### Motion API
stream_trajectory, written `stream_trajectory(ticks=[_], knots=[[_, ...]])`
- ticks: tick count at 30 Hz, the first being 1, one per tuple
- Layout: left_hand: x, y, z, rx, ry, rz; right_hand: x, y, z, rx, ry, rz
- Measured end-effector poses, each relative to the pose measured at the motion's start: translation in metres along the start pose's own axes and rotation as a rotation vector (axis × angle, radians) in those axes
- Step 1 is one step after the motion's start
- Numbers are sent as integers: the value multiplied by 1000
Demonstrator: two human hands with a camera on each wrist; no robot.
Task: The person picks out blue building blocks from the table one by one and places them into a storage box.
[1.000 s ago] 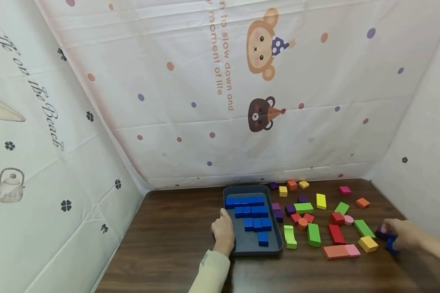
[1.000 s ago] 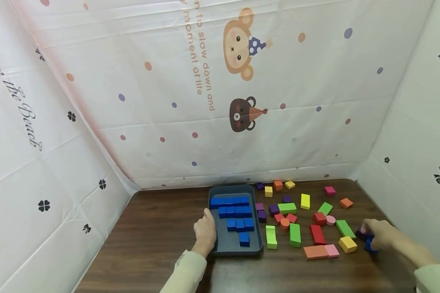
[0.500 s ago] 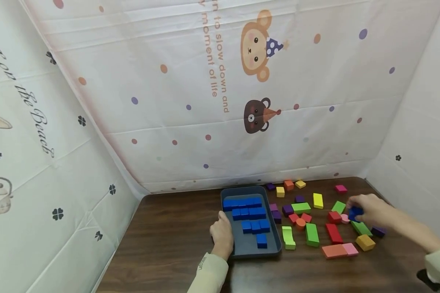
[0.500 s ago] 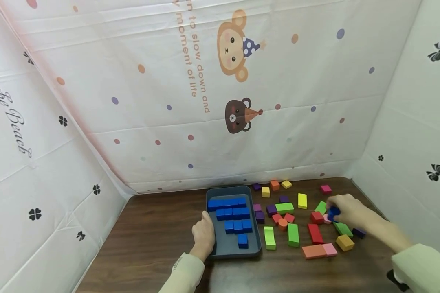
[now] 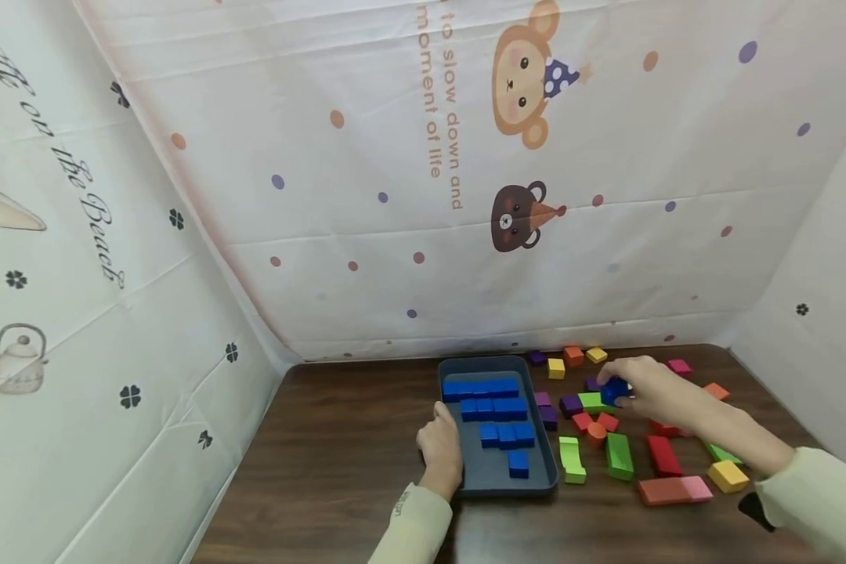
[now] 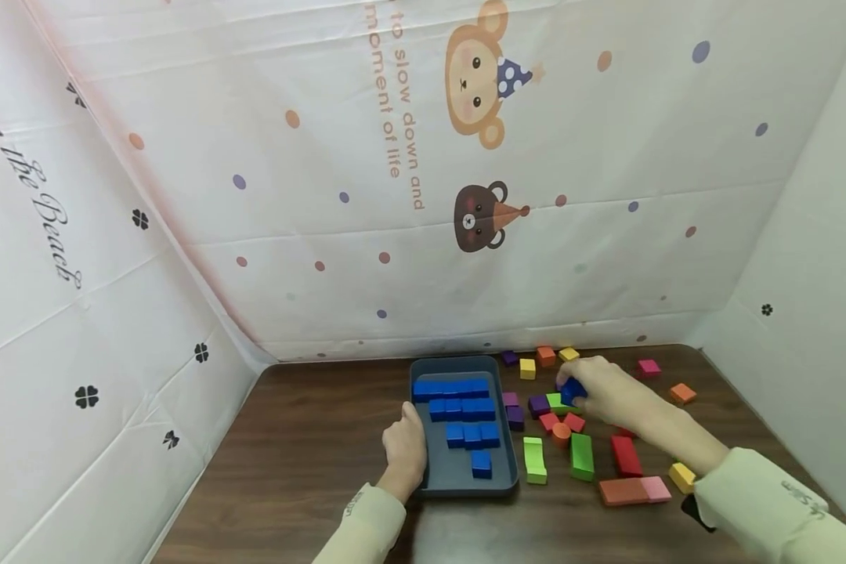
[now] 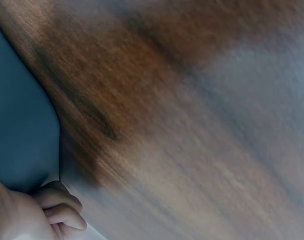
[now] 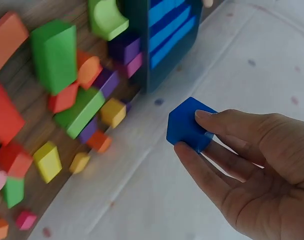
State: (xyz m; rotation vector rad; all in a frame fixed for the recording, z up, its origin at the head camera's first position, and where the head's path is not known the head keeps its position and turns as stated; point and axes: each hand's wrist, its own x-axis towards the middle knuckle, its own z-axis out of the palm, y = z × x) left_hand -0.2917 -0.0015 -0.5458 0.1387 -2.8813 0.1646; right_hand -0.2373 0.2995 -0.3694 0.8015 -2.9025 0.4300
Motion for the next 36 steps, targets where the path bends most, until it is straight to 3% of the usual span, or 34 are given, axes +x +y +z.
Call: stream_trajectory(ticks=[11,16,20,29,36], knots=[[4,-3,0,-9,-22,-16,30,-44,22,48,-43,-48],[6,-4,-1,-19,-45,-10,41,-60,41,54,-54,-112],[5,-1,-1,-5,-52,-5,44,-65,60,85,-78,-133],[4,4,-2,3,-20,-11,43,-66,94,109,-222,-57],[8,0,-2,13,-35,-26,48,-69,107,52,-192,-77]])
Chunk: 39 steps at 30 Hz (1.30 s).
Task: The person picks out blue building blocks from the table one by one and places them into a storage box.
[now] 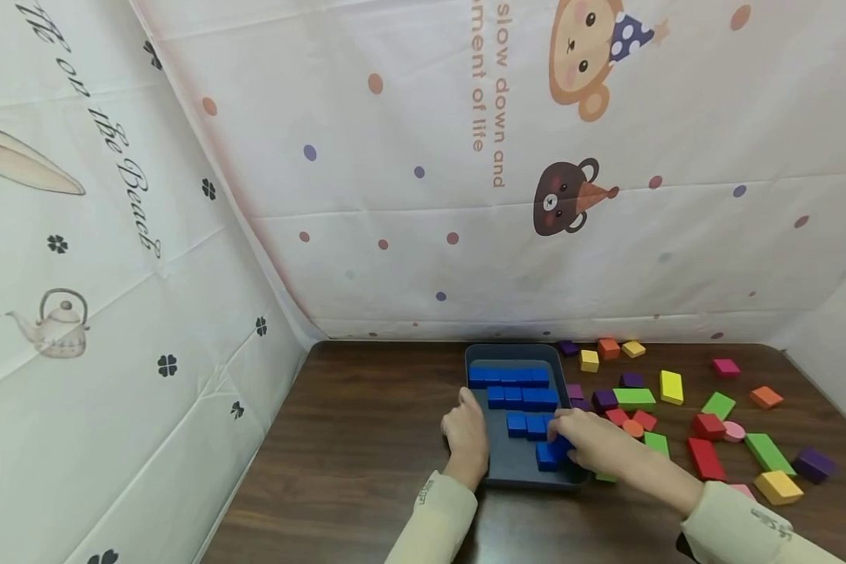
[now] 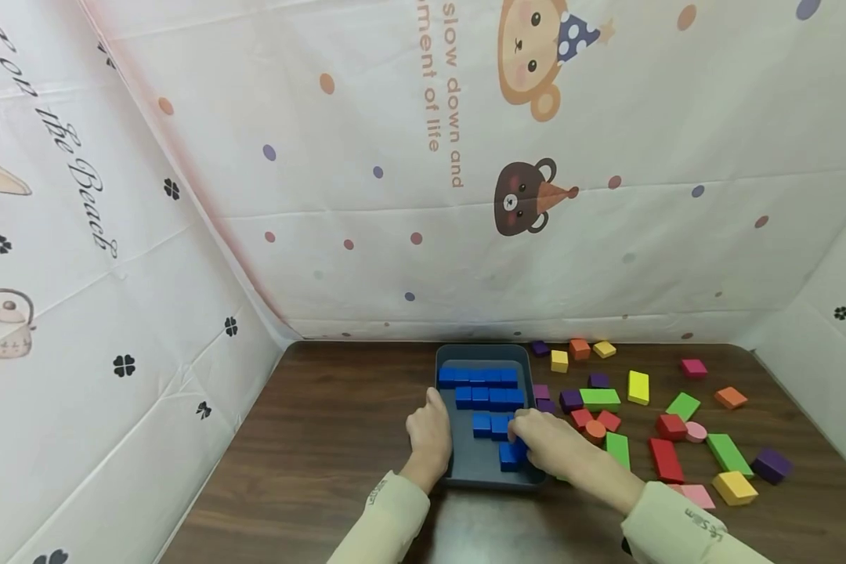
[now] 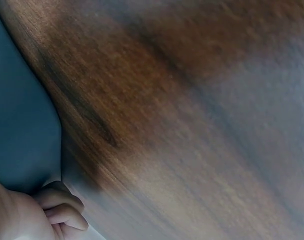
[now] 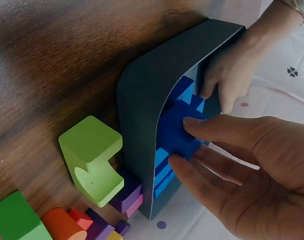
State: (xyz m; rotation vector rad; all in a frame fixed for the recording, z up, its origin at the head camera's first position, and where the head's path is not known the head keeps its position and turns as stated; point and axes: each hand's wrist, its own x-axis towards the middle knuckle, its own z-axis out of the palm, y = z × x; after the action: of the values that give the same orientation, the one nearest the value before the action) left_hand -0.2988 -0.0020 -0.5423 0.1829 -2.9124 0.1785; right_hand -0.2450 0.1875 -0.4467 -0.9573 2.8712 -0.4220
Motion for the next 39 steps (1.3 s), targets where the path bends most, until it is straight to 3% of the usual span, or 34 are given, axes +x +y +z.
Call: stream_trajectory(ticks=[11,20,27,34,39], knots=[[1,6,7,-31,-10,-17,-2,-4,8,-133,48,26],[-3,12,6,-20,1,-15,-4,1,24,-104,6,30],[-5,21,7,-12,-33,5,-9,6,29,-87,4,63],[11,19,9,1,-18,7,4,8,30,-106,59,41],[21,11,13,19,-77,1,13,10,24,-34,77,53]])
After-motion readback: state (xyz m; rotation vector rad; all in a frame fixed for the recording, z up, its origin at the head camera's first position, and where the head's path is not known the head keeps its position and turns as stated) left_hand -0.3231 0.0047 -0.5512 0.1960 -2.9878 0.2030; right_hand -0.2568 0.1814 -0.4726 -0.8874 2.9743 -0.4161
